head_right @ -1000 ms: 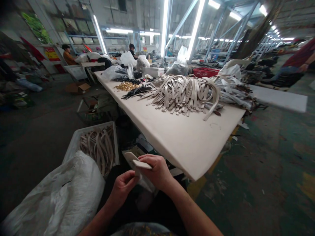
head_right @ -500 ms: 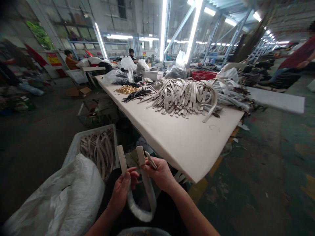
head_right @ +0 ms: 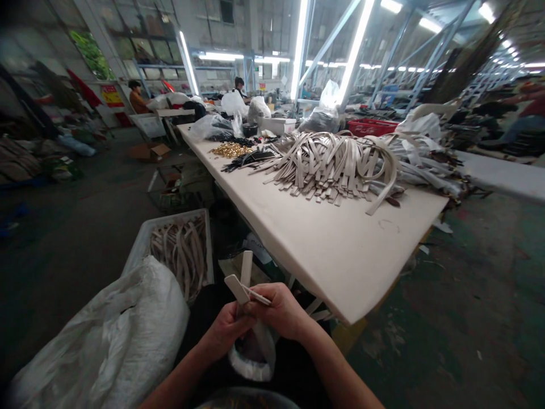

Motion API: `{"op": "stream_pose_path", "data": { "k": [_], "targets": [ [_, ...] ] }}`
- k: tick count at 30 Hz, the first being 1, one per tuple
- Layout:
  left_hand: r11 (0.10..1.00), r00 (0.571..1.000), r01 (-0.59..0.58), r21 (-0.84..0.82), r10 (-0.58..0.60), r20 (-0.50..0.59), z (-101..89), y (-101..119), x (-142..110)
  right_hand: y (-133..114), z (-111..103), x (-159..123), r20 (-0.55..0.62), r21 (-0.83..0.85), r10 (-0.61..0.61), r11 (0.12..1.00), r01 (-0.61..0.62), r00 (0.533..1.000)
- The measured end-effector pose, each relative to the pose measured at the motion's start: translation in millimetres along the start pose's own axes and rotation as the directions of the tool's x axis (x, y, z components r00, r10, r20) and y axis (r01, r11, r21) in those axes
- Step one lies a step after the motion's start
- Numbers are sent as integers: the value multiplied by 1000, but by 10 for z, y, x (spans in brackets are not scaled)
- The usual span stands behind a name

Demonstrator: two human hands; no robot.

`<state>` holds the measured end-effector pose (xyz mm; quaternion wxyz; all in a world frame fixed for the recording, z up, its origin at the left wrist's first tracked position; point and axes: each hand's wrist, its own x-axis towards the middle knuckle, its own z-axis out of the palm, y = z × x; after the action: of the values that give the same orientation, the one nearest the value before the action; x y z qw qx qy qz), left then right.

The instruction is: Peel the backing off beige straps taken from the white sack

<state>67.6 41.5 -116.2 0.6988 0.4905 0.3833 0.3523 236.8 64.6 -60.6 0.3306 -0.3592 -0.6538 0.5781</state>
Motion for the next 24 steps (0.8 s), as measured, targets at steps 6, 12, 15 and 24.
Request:
{"op": "stream_pose_path", "data": {
  "k": [6, 12, 15, 24],
  "targets": [
    [998, 998, 53, -43, -51, 32, 113, 162, -5, -17, -129, -31, 2, -155, -56, 986, 56, 998],
    [998, 992, -67, 18, 65, 113, 224, 153, 21, -54, -168, -97, -4, -328, -52, 943, 48, 999],
    [983, 972, -169, 78, 153, 179, 269, -39, 11, -7, -157, -106, -67, -382, -98, 922, 66, 993],
    [892, 959, -93, 442, 200, -203, -536, -270, -102, 77, -457, -184, -237, -550, -287, 827, 115, 928]
  ]
}}
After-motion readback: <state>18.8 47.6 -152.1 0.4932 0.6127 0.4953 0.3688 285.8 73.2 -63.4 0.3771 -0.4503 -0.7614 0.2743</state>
